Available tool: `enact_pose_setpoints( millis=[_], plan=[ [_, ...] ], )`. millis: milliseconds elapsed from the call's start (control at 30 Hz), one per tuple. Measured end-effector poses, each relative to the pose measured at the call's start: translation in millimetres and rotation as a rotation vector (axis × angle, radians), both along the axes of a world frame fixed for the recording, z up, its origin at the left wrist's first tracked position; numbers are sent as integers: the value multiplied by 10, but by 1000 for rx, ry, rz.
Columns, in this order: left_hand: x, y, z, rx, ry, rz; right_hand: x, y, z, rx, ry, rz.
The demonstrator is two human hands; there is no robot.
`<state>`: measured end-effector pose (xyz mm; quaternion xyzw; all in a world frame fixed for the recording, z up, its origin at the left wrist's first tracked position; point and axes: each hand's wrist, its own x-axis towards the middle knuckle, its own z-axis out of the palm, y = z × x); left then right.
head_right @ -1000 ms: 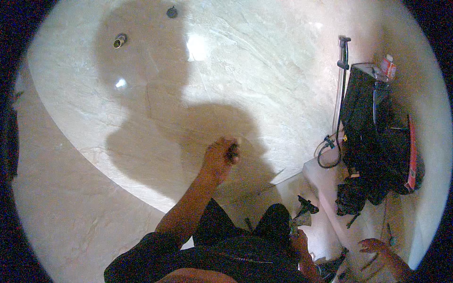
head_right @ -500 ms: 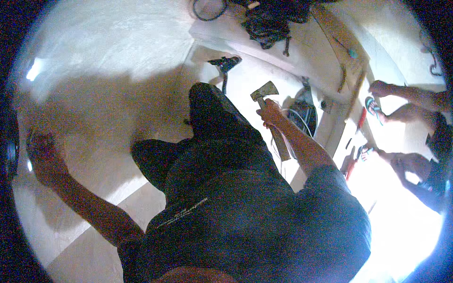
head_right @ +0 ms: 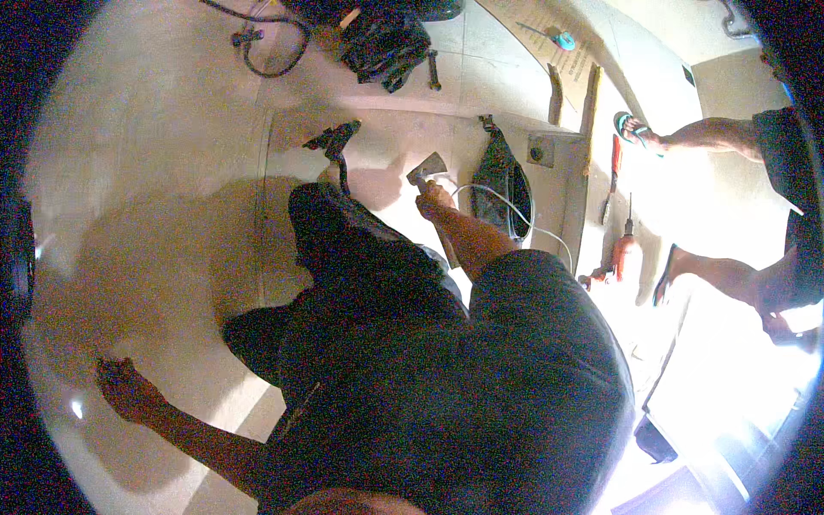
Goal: The person removes a plug from a wall pipe, scrapes the tiled wall around the opening with a hatchet, and applies sealant tape to the threaded connectors of a shower mixer valve.
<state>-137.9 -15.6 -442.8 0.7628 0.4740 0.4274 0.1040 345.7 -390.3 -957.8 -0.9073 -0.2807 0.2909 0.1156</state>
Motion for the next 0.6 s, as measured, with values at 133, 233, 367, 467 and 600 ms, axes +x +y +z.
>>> enact_pose_setpoints(
  millis=[133,233,367,467,600],
  plan=[
    [-228,51,-191,24,351,118,-3,273,477,64,162,-139],
    [109,285,-133,-6,236,61,84,143,145,105,159,-211],
    [260,358,-11,-213,-407,-5,57,242,457,104,125,-201],
    [445,572,84,-205,-336,-52,100,172,77,57,14,-278],
    [739,581,108,-134,-395,38,171,191,378,-20,71,-222]
  ],
)
